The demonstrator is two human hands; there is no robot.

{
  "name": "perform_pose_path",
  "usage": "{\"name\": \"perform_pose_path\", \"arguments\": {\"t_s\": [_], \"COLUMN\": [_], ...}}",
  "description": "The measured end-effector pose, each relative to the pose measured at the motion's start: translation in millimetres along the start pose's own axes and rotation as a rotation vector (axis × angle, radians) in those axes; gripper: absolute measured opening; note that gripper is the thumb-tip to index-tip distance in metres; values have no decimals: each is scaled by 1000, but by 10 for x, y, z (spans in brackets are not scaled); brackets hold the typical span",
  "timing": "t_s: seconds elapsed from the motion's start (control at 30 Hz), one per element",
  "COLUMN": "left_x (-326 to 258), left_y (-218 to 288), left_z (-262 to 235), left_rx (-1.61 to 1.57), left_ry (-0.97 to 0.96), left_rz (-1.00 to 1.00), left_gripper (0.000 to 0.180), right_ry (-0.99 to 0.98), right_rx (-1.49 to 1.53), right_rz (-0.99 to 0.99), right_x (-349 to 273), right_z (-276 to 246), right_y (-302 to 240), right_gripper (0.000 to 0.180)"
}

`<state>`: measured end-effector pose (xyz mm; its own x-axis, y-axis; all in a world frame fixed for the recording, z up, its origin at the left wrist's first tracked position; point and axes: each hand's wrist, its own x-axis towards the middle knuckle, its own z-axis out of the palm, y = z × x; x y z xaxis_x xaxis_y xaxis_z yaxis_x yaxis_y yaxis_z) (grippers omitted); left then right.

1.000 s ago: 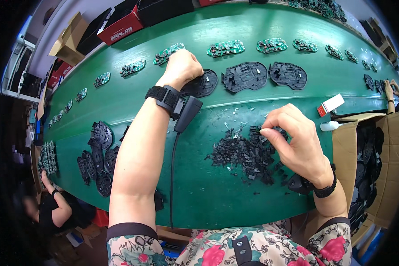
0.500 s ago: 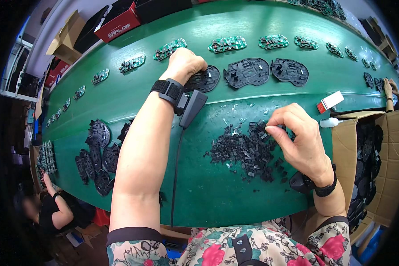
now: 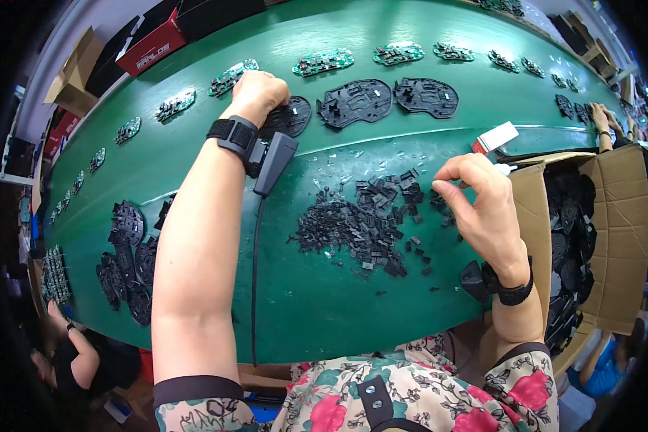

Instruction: The person assembles electronic components on a green workbench, picking up small black plastic parts and inserting them into larger black housings. They also apply a liquid from a white bottle onto the components. The person works on multiple units sequentially, placing finished items aside.

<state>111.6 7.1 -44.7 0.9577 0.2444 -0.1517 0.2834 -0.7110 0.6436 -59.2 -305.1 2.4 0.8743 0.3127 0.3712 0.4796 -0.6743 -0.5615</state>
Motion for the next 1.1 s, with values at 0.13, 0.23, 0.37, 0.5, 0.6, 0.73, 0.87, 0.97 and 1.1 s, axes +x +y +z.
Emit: {"name": "perform_pose_path", "arguments": {"t_s": [0.13,0.23,0.37,0.5,0.6,0.73,0.87,0.97,1.1], "left_x": [-323,-659,-1478,-2258,-2561,-2792,-2867,-2770,-2564], "left_y": [77,77,102,-47,-387,-747,-880,-960,-1129], "left_z": [-185,-370,-640,-767,-826,-942,-1027,-1091,-1150], "left_rx": [-1,-94,-175,-232,-265,-182,-120,-47,159], "left_ry": [14,107,139,162,216,319,390,390,443], "left_rz": [154,277,431,501,366,338,206,200,234], "left_gripper": [22,23,23,8,6,6,7,14,24], "right_ry": [-38,-39,22,-85,-139,-174,-163,-182,-82], "right_rx": [-10,-12,-61,-58,-50,-118,-193,-239,-172], "right_rz": [21,19,26,138,130,15,-78,-66,-18], "right_x": [-71,-24,111,215,251,250,202,220,426], "right_z": [29,119,249,315,358,428,441,372,172], "right_y": [65,89,146,181,171,155,171,146,-114], "right_gripper": [9,7,6,7,7,7,14,16,8]}}
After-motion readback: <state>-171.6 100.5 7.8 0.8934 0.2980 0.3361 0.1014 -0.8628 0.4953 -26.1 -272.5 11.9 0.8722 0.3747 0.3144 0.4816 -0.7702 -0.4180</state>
